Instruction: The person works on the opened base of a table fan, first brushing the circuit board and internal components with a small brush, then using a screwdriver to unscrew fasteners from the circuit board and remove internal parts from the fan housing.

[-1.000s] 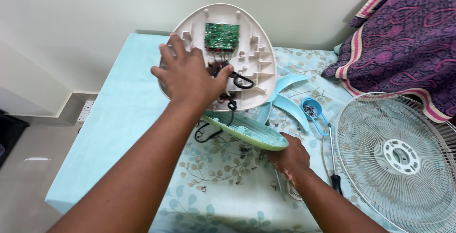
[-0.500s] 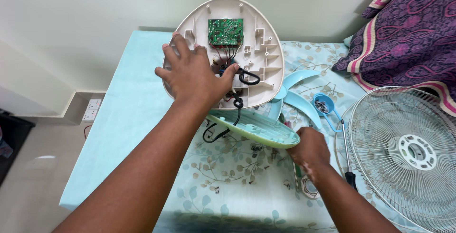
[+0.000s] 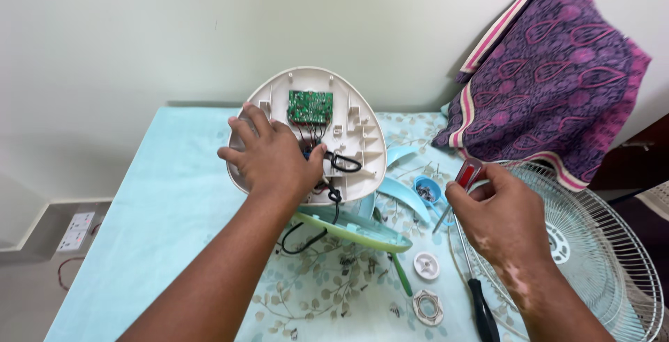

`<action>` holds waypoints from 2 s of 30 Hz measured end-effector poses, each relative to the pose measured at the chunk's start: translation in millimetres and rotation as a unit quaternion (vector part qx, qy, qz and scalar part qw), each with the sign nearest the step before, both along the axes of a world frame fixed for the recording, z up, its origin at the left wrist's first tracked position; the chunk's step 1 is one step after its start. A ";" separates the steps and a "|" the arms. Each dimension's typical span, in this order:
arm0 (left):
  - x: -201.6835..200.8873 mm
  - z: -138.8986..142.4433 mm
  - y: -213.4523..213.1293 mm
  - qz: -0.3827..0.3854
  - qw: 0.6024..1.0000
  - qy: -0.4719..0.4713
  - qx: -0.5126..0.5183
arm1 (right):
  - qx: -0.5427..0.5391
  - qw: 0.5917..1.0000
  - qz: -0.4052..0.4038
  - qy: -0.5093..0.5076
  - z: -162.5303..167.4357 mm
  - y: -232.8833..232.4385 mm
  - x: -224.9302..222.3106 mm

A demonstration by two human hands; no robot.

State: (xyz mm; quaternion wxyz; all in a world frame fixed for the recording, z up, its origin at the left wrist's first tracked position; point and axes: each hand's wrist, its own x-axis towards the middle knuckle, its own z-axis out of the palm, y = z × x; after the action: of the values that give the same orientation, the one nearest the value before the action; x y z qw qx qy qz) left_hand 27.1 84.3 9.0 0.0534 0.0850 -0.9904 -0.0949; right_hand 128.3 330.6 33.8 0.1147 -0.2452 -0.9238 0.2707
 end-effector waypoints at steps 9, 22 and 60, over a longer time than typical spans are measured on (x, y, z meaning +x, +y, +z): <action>9.0 -1.9 3.4 -0.017 1.000 -0.007 -0.019 | -0.050 0.973 0.040 0.222 56.0 -31.1 12.4; 8.4 3.9 3.5 -0.015 1.000 -0.006 0.009 | -0.126 0.936 0.164 0.285 41.0 -98.8 -10.0; -13.0 -4.4 3.2 0.002 1.000 0.009 0.008 | -0.047 0.949 0.183 0.253 33.7 -112.4 -55.9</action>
State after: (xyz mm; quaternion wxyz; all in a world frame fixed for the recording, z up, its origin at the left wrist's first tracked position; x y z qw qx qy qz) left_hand 14.2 87.4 4.7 0.0623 0.0869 -0.9889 -0.1032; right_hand 72.4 218.1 67.5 0.2816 -0.0008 -0.8795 0.3837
